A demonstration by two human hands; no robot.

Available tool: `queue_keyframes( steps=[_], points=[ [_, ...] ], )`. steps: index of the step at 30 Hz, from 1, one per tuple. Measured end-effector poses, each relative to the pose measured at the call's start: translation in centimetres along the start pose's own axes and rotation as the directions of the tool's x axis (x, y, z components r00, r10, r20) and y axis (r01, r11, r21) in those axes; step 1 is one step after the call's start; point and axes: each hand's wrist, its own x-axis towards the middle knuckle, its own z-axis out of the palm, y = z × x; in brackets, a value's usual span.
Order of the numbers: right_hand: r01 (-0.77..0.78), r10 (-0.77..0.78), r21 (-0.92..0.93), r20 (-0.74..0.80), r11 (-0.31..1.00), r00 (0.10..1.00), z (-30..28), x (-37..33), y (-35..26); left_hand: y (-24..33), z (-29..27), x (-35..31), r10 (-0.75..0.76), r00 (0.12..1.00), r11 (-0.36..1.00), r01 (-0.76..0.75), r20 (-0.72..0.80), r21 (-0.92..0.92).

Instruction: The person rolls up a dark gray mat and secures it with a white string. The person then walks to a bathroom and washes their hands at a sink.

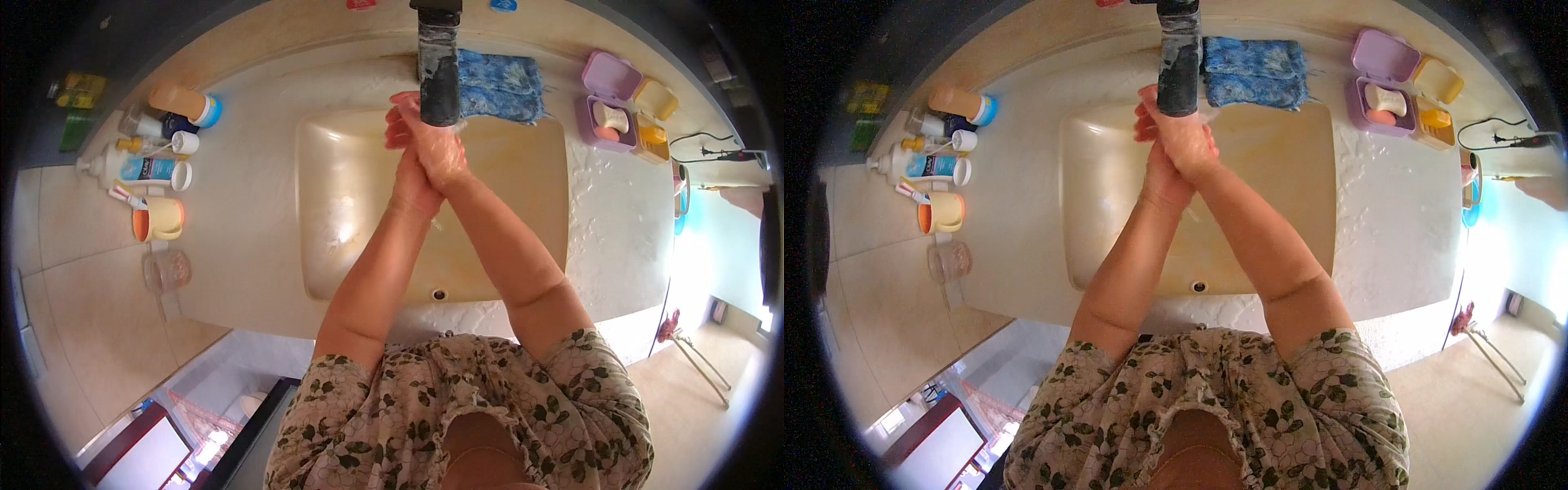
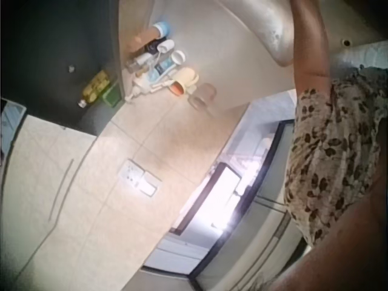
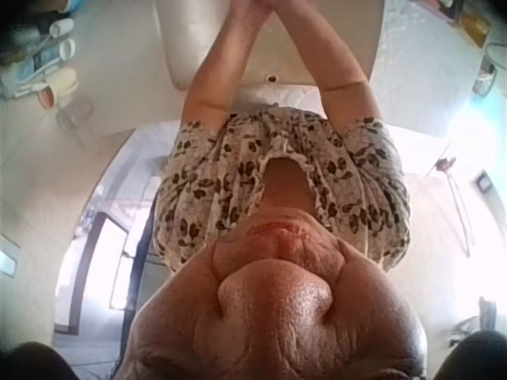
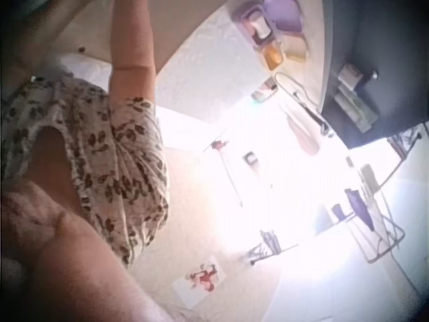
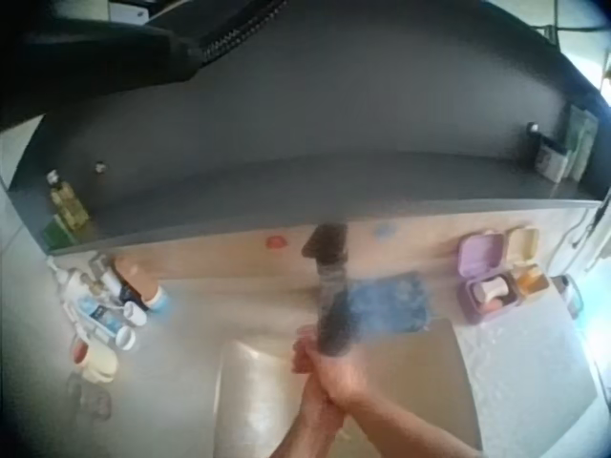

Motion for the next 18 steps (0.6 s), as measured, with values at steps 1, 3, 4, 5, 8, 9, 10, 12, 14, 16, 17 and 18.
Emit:
queue_keyframes(
  steps=[1,3,4,5,8,9,10,12,14,16,17,18],
  points=[
    [0.072,-0.073,-0.142,0.0,0.987,0.997,-0.4,0.4,0.9,-0.2,-0.2,-0.2,0.002,1.0,0.999,-0.002,-0.018,0.033],
    [0.224,-0.248,-0.414,-0.003,0.882,0.969,-0.3,-0.5,0.3,-0.3,0.1,-0.1,0.0,0.996,1.0,0.001,-0.087,0.015],
    [0.39,-0.431,-0.589,0.077,0.708,0.899,-1.0,-0.3,0.6,-0.1,0.7,-0.3,-0.001,0.992,1.0,0.002,-0.125,0.004],
    [0.513,-0.575,-0.718,0.192,0.47,0.795,-2.1,0.2,1.3,0.0,1.3,-0.4,0.041,0.988,0.999,-0.042,-0.148,-0.007],
    [0.518,-0.527,-0.82,0.336,0.245,0.781,-3.9,-0.8,2.0,1.3,2.8,-1.1,0.032,0.977,0.998,-0.02,-0.212,0.059],
    [0.55,-0.498,-0.791,0.375,0.267,0.782,-4.6,-0.8,2.3,1.5,2.4,-0.9,0.019,0.984,0.994,0.001,-0.177,0.113],
    [0.582,-0.462,-0.758,0.419,0.295,0.781,-4.3,-1.1,1.9,1.7,1.6,-0.7,0.011,0.989,0.986,0.014,-0.148,0.165],
    [0.496,-0.495,-0.724,0.244,0.479,0.834,-3.3,-2.0,2.5,1.7,0.0,0.0,-0.016,0.996,0.962,0.04,-0.089,0.27],
    [0.353,-0.398,-0.447,-0.006,0.822,0.918,-2.7,-2.0,4.1,1.8,-0.8,0.3,-0.041,0.998,0.924,0.053,-0.038,0.379],
    [0.159,-0.169,-0.082,-0.12,0.984,0.978,-1.3,-3.2,2.7,1.9,-0.2,0.4,0.128,0.99,0.904,-0.138,0.053,0.405],
    [0.044,-0.002,0.347,-0.121,0.937,0.993,-1.0,-3.5,2.7,2.9,0.1,0.4,0.097,0.989,0.923,-0.132,0.114,0.363],
    [-0.07,0.15,0.711,-0.05,0.7,0.988,-0.4,-4.1,2.5,3.8,0.7,0.2,0.07,0.982,0.94,-0.123,0.174,0.319]
  ],
)
